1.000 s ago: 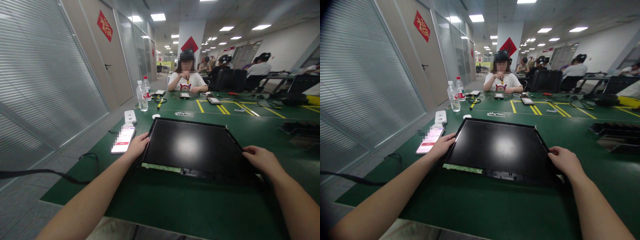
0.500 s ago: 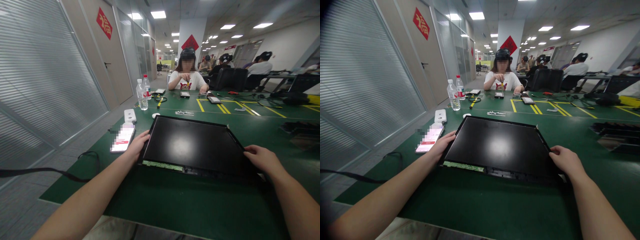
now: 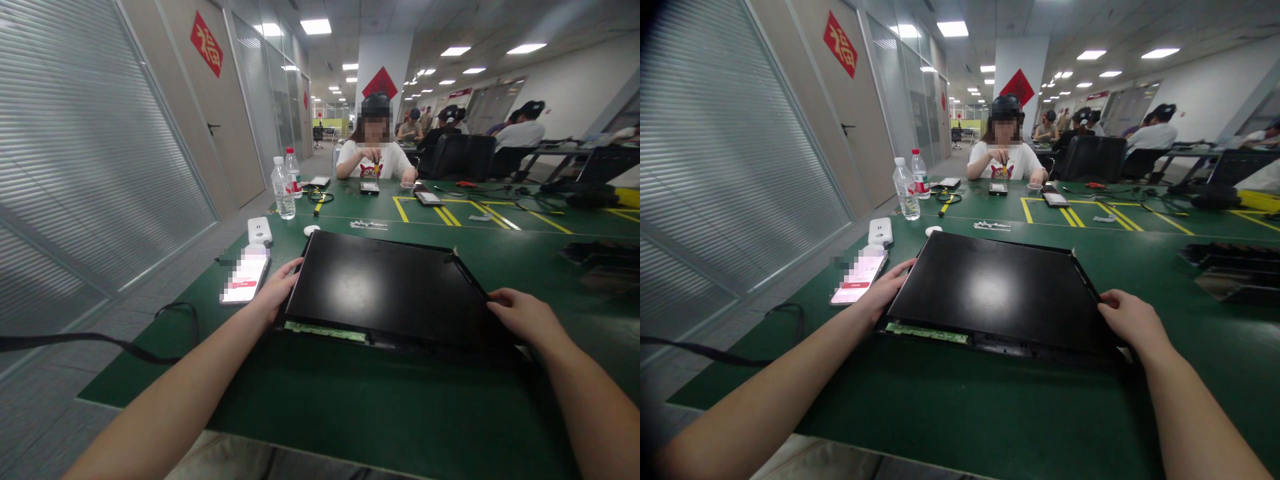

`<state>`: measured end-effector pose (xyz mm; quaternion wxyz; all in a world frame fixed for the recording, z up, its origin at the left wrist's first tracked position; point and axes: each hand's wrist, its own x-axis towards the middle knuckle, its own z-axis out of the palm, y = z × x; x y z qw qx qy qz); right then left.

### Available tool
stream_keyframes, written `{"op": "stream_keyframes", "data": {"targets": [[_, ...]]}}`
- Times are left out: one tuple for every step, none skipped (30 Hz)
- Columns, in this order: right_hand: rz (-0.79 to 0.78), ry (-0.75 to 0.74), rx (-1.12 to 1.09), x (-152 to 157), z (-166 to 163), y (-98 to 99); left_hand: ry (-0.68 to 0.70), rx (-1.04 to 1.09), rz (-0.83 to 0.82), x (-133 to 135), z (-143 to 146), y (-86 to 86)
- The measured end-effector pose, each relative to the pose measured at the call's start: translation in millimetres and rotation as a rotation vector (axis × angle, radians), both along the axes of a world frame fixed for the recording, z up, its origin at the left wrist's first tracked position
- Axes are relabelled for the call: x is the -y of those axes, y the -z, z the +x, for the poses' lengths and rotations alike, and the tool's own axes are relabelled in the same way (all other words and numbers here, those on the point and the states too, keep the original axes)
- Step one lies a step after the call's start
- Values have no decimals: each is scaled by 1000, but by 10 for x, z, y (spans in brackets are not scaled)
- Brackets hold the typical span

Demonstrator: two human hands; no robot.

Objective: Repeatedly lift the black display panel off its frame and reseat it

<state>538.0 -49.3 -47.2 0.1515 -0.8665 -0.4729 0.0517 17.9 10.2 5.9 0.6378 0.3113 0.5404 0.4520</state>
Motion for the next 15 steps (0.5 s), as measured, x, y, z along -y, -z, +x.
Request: {"op": "stream_keyframes", "data": {"targets": [[-4,1,-3,0,-4,0,5,-13,9,5,6,-8],[-6,0,-4,-1,-8,-1,9,-29,22,11,12,-17],[-5,-3,-1,-2,-12,-3,11,-43,37,18,17,-27],[-3,-7,2,-3,-16,-6,10,-53,54,27,22,-37],[-4,-10,5,-3,-22,-10,9,-57,71,36,25,-49],[-9,-10,7,-3,-29,-16,7,-57,85,45,28,-60],[-18,-7,8,-1,-37,-23,5,-55,94,53,31,-72],[-29,-4,7,0,-46,-31,5,-51,100,61,33,-84],[-39,-1,6,2,-55,-38,6,-46,100,66,34,-95],[-47,0,4,3,-61,-45,6,-41,96,69,36,-105],[-50,-1,2,4,-65,-51,6,-36,89,70,36,-113],[-50,-4,0,4,-64,-54,8,-26,80,68,37,-118],[-50,-7,0,3,-61,-54,13,-11,74,65,37,-121],[-49,-11,0,2,-55,-53,22,11,71,59,38,-119],[-45,-15,1,1,-48,-51,33,39,75,53,38,-115]]}}
